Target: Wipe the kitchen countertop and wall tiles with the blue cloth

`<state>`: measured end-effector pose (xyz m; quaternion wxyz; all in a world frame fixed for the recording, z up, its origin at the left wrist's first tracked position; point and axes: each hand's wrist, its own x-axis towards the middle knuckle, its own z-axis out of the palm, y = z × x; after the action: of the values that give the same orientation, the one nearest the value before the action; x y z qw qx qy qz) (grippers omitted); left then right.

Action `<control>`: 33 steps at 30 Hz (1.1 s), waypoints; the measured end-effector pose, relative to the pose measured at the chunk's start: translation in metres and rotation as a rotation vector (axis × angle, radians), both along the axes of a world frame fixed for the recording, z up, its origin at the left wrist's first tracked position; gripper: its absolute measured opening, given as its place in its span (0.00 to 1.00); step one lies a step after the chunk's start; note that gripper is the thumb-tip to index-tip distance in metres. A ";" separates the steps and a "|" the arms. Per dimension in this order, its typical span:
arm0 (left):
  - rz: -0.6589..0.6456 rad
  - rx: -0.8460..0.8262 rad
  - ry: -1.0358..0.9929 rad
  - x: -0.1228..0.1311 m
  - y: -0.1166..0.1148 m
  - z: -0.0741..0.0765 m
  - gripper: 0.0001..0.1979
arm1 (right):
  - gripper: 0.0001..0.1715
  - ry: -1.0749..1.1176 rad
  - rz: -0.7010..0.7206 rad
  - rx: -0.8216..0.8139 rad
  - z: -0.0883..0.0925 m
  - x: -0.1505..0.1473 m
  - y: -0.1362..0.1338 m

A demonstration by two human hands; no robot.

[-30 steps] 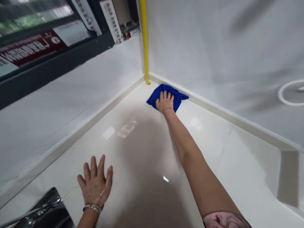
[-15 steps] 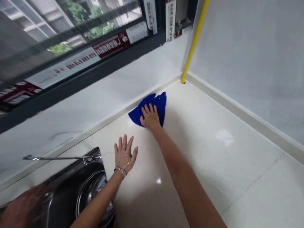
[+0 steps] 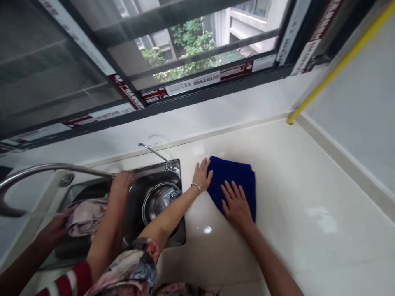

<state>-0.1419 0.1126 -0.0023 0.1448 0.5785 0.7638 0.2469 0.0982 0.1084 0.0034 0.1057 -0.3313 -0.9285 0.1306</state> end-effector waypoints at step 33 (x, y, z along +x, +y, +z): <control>-0.878 -0.264 0.101 0.025 -0.010 0.016 0.40 | 0.39 0.074 0.076 0.021 -0.007 -0.249 0.118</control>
<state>-0.1166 0.1026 0.0140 0.2708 0.8352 0.4773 0.0345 -0.1509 0.2264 -0.0040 0.1382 -0.2897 -0.9372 0.1369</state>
